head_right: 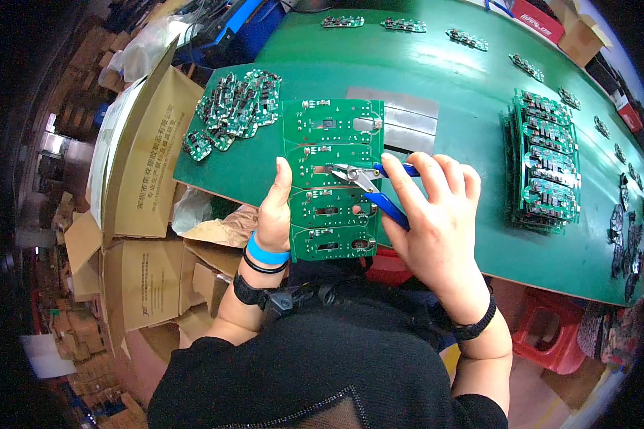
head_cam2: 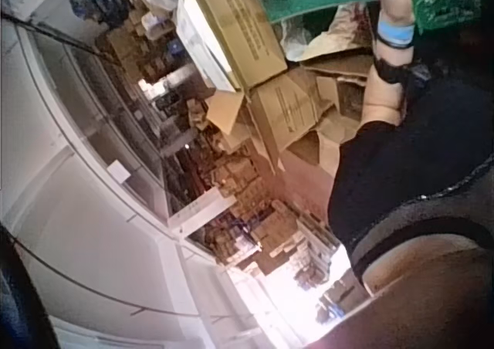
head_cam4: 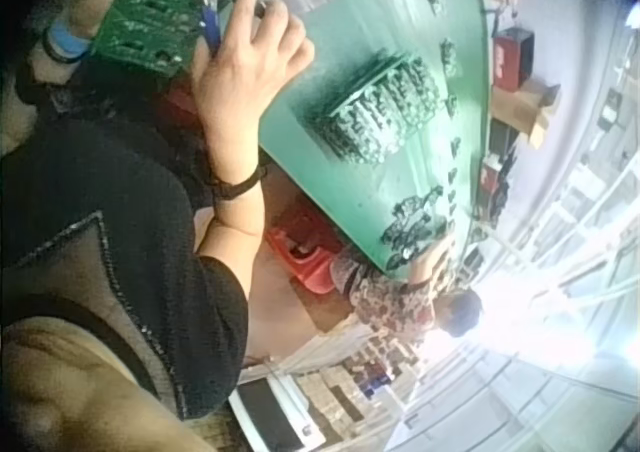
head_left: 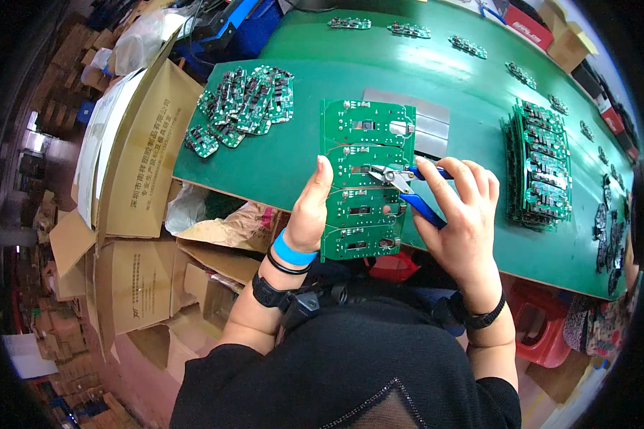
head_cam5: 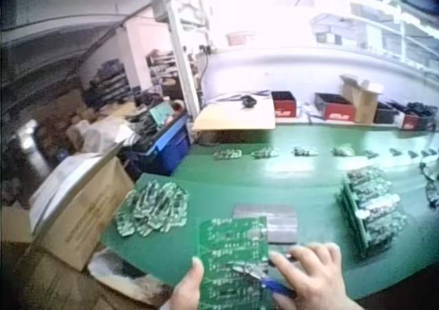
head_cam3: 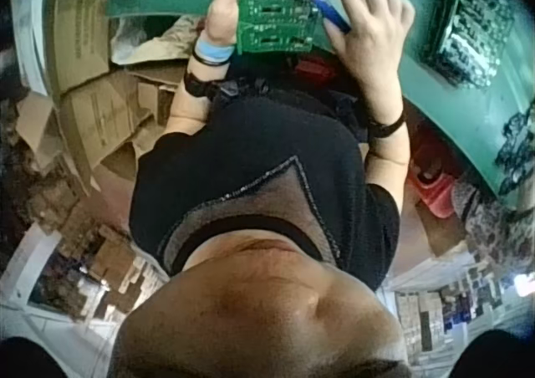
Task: The person uses blue-handled pliers to trim excess plastic runners from green printed circuit boards. They pick up a board, clip the connecting tabs, and then separate the individual units by hand. The separated boards are placed into a pile on the green workbench.
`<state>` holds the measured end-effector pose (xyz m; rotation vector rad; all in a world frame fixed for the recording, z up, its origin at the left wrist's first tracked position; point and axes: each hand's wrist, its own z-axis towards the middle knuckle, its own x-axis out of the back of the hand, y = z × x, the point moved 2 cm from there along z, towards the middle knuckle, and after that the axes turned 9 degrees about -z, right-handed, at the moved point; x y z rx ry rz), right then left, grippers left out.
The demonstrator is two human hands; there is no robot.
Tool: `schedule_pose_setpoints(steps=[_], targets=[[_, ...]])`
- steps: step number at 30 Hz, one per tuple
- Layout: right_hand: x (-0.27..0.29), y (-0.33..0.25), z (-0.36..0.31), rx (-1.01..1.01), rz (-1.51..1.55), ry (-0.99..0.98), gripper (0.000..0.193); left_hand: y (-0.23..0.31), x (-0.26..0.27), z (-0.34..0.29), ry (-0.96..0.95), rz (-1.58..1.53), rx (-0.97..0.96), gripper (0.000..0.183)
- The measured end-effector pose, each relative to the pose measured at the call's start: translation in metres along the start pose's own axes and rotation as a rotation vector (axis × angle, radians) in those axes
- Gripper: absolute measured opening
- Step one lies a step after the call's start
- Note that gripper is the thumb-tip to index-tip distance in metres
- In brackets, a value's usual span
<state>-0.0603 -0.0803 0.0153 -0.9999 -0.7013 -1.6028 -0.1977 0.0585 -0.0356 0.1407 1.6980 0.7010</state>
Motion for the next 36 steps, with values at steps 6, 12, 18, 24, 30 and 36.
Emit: schedule_pose_setpoints(steps=[6,12,18,24,30,36], targets=[[0.003,-0.001,0.001,0.022,-0.017,-0.02,0.064,0.0,-0.003,-0.002,0.052,0.065,-0.026,0.057],[-0.002,-0.001,0.0,0.027,-0.028,-0.015,0.065,0.002,-0.002,-0.001,0.033,0.082,-0.04,0.055],[-0.003,-0.001,0.0,0.07,-0.073,0.031,0.064,0.002,0.0,-0.001,0.069,0.111,-0.036,0.065],[-0.005,-0.001,0.001,0.051,-0.039,0.086,0.062,0.005,0.0,-0.001,0.046,0.024,-0.004,0.063],[0.004,0.013,-0.001,-0.087,0.051,0.139,0.056,0.01,0.019,-0.007,-0.064,-0.483,0.116,0.074],[-0.011,0.011,-0.005,-0.092,0.022,0.035,0.055,0.004,0.027,-0.003,-0.188,-0.521,0.03,0.07]])
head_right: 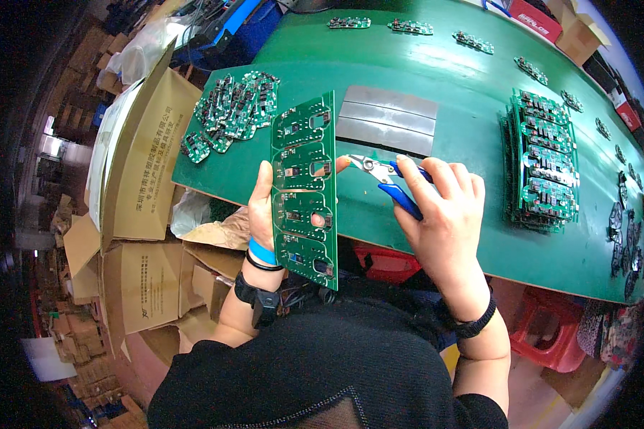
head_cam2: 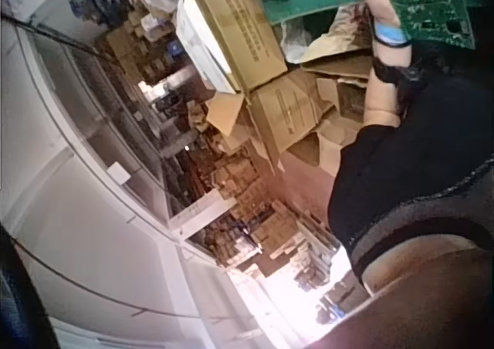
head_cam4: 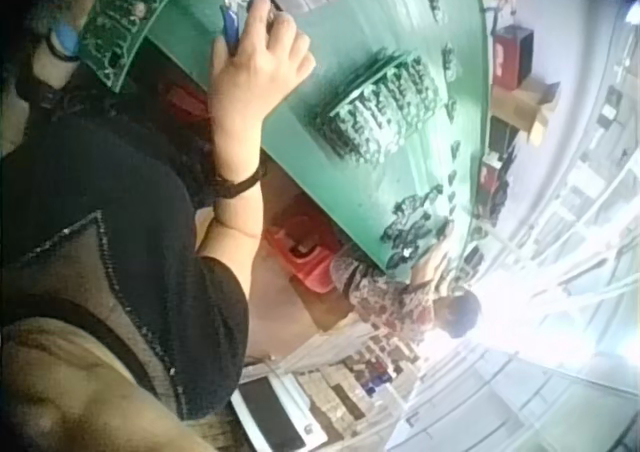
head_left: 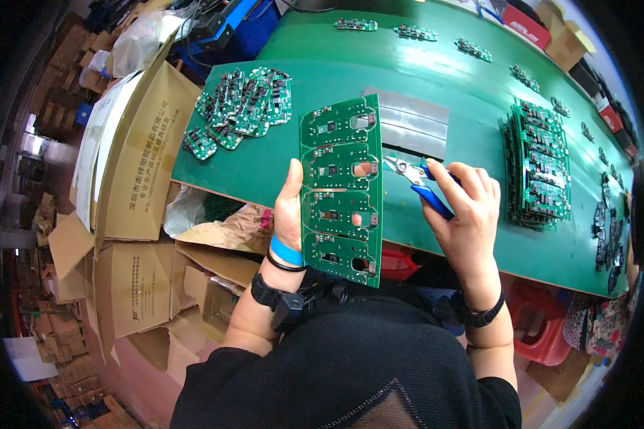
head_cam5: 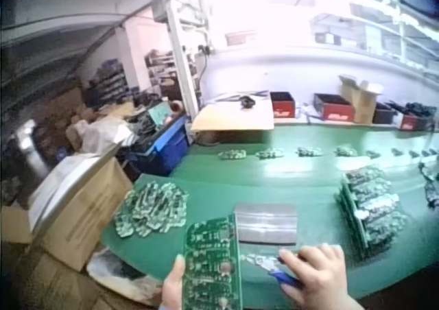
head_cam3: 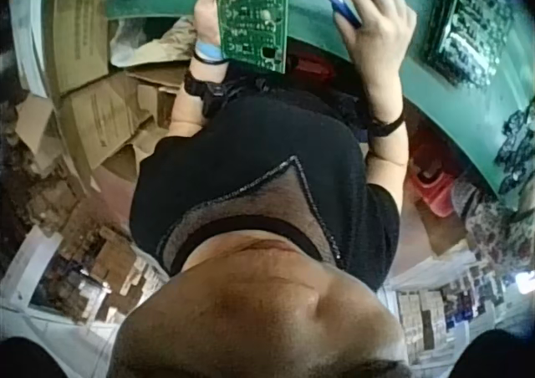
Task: The person uses blue-handled pliers to trim excess plastic runners from green printed circuit boards. They pick up a board, clip the connecting tabs, and then separate the individual units by hand. The separated boards are placed into a pile on the green workbench.
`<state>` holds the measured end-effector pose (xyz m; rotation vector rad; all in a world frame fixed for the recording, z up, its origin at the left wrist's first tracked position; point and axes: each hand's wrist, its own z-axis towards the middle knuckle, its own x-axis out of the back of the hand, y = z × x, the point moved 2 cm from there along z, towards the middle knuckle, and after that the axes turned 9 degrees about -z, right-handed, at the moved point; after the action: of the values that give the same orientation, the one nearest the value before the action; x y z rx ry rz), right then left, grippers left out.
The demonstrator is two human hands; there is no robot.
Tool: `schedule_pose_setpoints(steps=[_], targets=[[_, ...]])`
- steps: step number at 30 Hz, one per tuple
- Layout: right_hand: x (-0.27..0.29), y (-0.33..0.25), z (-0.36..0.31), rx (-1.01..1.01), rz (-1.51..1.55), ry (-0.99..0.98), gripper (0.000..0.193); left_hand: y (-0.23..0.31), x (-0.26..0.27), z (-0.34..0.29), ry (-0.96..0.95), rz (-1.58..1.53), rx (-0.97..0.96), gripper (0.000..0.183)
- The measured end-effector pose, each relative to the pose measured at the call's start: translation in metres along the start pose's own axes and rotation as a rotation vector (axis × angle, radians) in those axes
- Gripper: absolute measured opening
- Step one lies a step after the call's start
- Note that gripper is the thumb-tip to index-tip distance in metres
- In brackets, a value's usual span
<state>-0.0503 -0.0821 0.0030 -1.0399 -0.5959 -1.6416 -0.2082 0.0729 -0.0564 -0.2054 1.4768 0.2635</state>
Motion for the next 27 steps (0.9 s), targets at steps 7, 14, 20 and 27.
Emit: schedule_pose_setpoints(steps=[7,14,20,27], targets=[[0.002,-0.004,0.0,-0.014,-0.036,-0.011,0.057,-0.001,-0.003,0.002,-0.032,-0.029,-0.008,0.07],[0.019,-0.002,-0.001,0.0,0.084,-0.006,0.06,0.008,-0.011,0.005,0.056,0.13,0.022,0.078],[0.017,-0.024,-0.001,0.106,0.075,-0.138,0.064,0.0,-0.024,0.014,0.261,0.429,-0.109,0.071],[0.015,-0.028,-0.002,0.135,0.021,-0.131,0.067,-0.002,-0.029,0.016,0.239,0.549,-0.164,0.071]])
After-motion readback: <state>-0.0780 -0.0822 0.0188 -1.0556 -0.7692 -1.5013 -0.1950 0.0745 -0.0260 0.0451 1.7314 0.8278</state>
